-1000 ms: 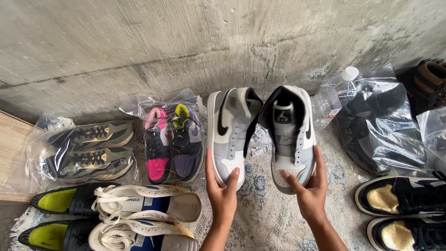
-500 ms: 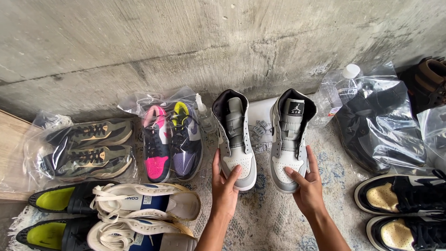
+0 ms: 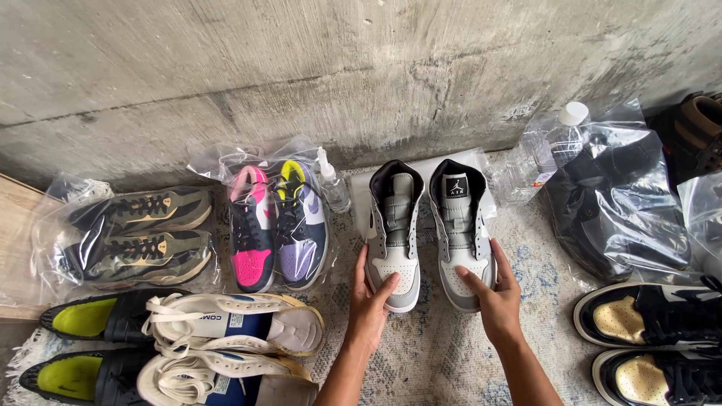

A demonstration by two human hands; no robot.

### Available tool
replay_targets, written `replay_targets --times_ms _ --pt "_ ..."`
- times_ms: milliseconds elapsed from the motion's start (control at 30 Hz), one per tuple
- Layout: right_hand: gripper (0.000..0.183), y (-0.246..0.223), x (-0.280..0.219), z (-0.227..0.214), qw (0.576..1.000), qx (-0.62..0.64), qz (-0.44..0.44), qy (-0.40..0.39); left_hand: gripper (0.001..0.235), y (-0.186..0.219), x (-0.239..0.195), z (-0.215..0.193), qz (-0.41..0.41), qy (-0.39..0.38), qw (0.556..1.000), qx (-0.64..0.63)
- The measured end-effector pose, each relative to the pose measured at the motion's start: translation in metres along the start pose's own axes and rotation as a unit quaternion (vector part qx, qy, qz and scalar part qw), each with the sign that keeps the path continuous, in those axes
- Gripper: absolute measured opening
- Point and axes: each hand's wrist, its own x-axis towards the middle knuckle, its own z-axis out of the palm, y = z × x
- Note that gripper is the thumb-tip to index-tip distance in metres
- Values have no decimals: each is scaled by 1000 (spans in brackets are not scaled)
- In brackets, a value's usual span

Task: The person sits on a rug and handles a pair of white and grey high-top sneakers. They rotate the shoes to show different angles, remove the insoles, and then handle the shoelaces.

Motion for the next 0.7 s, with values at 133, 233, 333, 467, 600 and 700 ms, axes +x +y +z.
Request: replay_targets --times_ms 133,233,333,467,600,700 --pt "96 6 3 0 996 -83 -24 18 111 12 -7 16 -9 20 999 29" --pt "97 12 6 -1 994 -102 -34 30 128 8 -7 17 -37 83 970 227" --pt "92 13 5 -1 980 -189 -28 54 129 -18 3 -3 44 65 907 414" --pt "91 19 9 -4 971 -228 -46 60 132 -34 7 -14 130 63 831 537" --pt "89 39 21 -13 925 -353 -111 83 134 -57 25 -42 150 94 746 642" --pt "97 49 24 -14 900 -387 -143 140 137 -55 25 -41 136 95 752 637"
